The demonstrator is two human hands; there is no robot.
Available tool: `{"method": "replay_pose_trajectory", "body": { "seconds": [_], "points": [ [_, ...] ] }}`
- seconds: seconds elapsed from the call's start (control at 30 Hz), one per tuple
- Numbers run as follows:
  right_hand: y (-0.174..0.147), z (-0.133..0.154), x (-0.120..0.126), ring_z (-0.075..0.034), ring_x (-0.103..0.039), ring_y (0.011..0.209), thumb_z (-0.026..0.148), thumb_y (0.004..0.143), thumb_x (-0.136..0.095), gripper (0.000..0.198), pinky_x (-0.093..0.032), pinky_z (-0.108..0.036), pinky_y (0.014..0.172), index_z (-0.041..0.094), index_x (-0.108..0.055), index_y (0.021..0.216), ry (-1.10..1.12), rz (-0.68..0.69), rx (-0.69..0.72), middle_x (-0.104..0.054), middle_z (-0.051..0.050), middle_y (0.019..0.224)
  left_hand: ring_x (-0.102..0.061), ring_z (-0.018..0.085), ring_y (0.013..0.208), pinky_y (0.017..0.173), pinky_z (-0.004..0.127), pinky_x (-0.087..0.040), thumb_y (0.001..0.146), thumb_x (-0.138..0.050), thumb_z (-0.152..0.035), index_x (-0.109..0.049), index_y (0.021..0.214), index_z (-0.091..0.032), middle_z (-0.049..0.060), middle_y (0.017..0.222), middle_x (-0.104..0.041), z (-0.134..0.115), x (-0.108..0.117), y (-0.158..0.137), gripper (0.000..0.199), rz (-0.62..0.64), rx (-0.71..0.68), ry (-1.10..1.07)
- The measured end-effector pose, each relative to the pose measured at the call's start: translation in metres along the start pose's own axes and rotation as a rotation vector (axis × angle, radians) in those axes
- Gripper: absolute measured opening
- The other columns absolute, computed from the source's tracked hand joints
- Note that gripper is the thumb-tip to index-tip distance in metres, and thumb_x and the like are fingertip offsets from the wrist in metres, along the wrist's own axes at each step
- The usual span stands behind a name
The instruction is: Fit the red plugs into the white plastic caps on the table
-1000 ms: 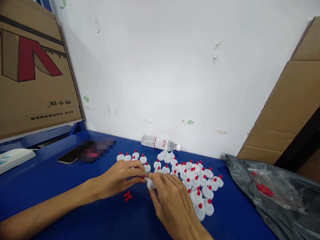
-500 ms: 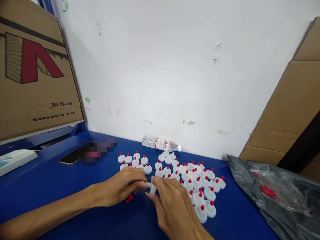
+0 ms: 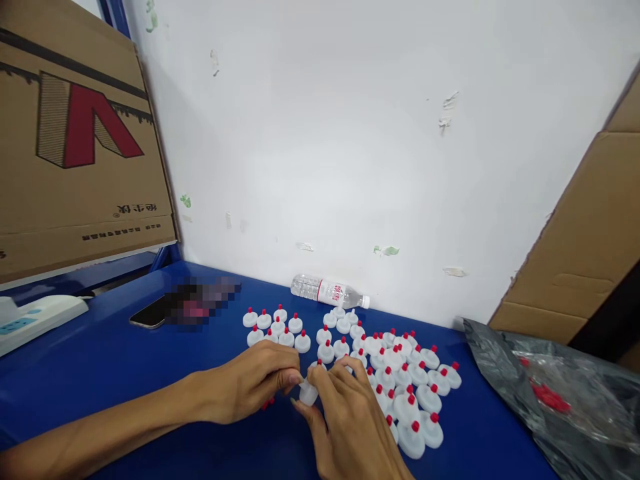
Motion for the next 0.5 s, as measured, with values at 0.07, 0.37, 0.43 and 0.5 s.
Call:
{"method": "replay_pose_trajectory", "body": {
  "seconds": [0.07, 0.37, 0.43, 0.5],
  "points": [
    [-0.0007, -0.0006, -0.0004, -0.020, -0.063, 0.075, 0.010, 0.091, -0.052, 0.019, -0.049, -0.039, 0.080, 0.023, -0.049, 0.105, -0.008, -0.005, -0.004, -0.067, -0.001, 0.083, -0.052, 0.013, 0.066, 0.069, 0.024, -0.042, 0.107, -0.034, -0.029, -0.051, 0.075, -0.018, 0.001, 0.072, -0.058, -0.0002, -0.0011, -0.0004, 0.037, -0.002, 0.009, -0.008],
    [-0.0010, 0.0021, -0.0017, -0.019, -0.063, 0.076, 0.007, 0.091, -0.051, 0.020, -0.047, -0.038, 0.084, 0.022, -0.052, 0.104, -0.006, -0.011, 0.015, -0.067, -0.002, 0.085, -0.046, 0.012, 0.060, 0.063, 0.024, -0.039, 0.108, -0.027, -0.039, -0.043, 0.073, -0.018, -0.002, 0.065, -0.049, 0.0022, -0.0068, -0.0021, 0.044, 0.000, 0.092, -0.043],
    [-0.0006, 0.0027, -0.0014, -0.020, -0.063, 0.076, 0.006, 0.091, -0.051, 0.028, -0.047, -0.037, 0.082, 0.019, -0.053, 0.115, -0.038, -0.047, 0.018, -0.068, -0.003, 0.086, -0.043, 0.012, 0.057, 0.061, 0.024, -0.037, 0.108, -0.024, -0.041, -0.042, 0.072, -0.019, -0.003, 0.063, -0.046, 0.0018, -0.0069, -0.0024, 0.046, 0.000, 0.104, -0.056],
    [-0.0008, 0.0041, -0.0006, -0.020, -0.063, 0.076, 0.006, 0.091, -0.051, 0.037, -0.047, -0.037, 0.081, 0.016, -0.051, 0.126, -0.077, -0.094, 0.042, -0.070, -0.005, 0.090, -0.040, 0.011, 0.055, 0.059, 0.024, -0.036, 0.109, -0.021, -0.044, -0.040, 0.072, -0.019, -0.003, 0.061, -0.042, 0.0007, -0.0066, -0.0026, 0.049, -0.005, 0.112, -0.068]
  ]
}}
Point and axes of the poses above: each hand's wrist, its own y-axis towards the middle knuckle, its own x-axis out of the back of the hand, z = x × y, the point moved 5 cm from there along y, towards the middle knuckle
